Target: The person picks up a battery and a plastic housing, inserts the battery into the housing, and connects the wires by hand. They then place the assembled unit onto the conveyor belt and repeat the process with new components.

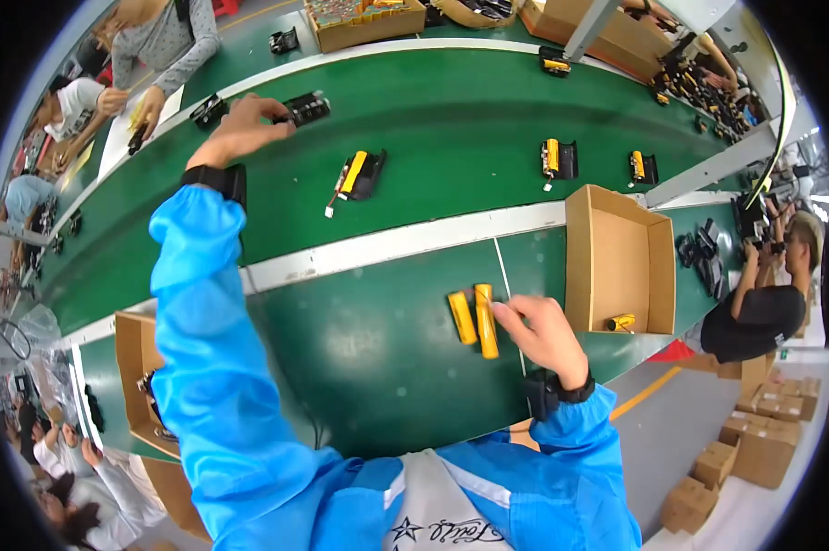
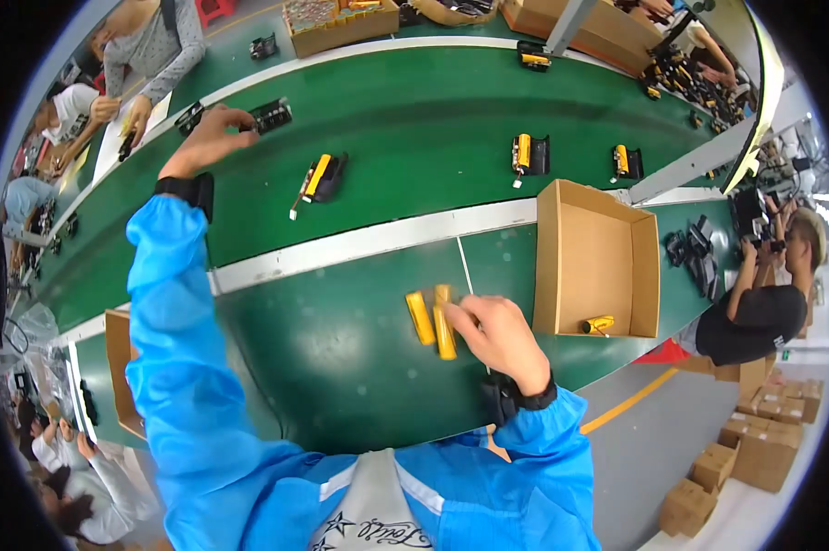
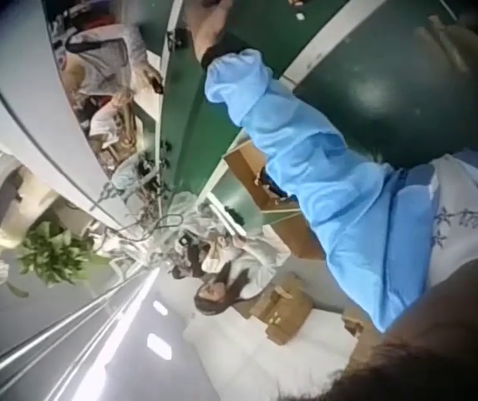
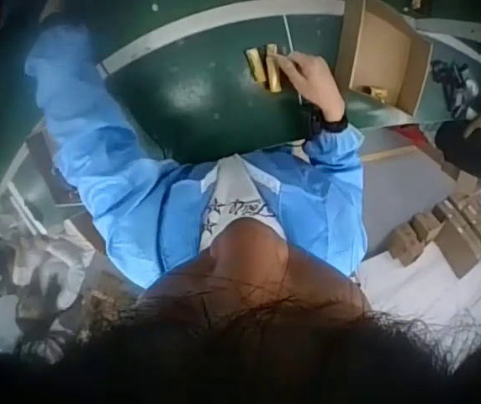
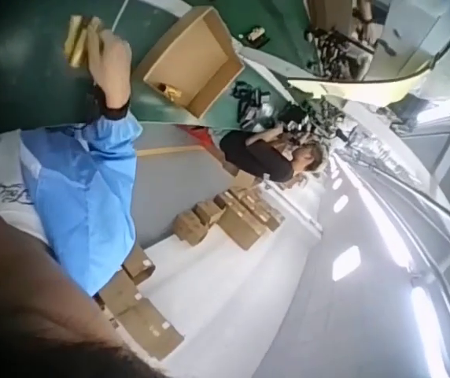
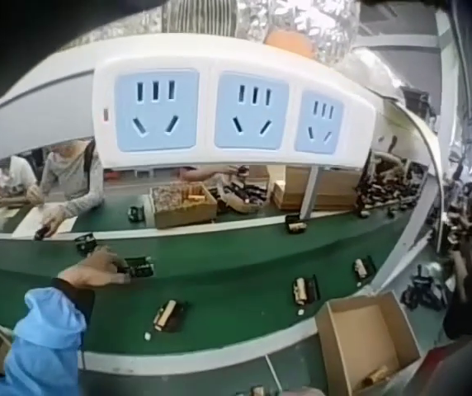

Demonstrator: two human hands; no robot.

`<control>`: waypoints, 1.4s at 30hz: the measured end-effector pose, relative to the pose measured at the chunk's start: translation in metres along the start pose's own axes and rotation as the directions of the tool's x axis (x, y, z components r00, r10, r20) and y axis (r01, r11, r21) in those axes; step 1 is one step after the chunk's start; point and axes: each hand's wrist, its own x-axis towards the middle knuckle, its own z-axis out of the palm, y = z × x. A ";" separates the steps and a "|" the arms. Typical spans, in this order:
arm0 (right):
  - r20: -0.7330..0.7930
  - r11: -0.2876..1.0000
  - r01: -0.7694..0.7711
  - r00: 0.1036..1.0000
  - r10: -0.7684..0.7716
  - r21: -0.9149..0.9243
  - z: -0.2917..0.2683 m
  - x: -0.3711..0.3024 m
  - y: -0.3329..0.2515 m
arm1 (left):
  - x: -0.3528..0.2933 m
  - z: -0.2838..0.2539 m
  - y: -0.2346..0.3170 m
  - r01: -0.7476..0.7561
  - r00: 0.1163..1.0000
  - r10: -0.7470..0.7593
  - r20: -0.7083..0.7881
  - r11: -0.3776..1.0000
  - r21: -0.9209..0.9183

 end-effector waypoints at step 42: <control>0.375 0.889 -0.458 0.827 0.419 0.018 -0.126 -0.112 0.135 | -0.282 0.090 0.134 -0.151 0.986 0.154 0.069 0.988 -0.047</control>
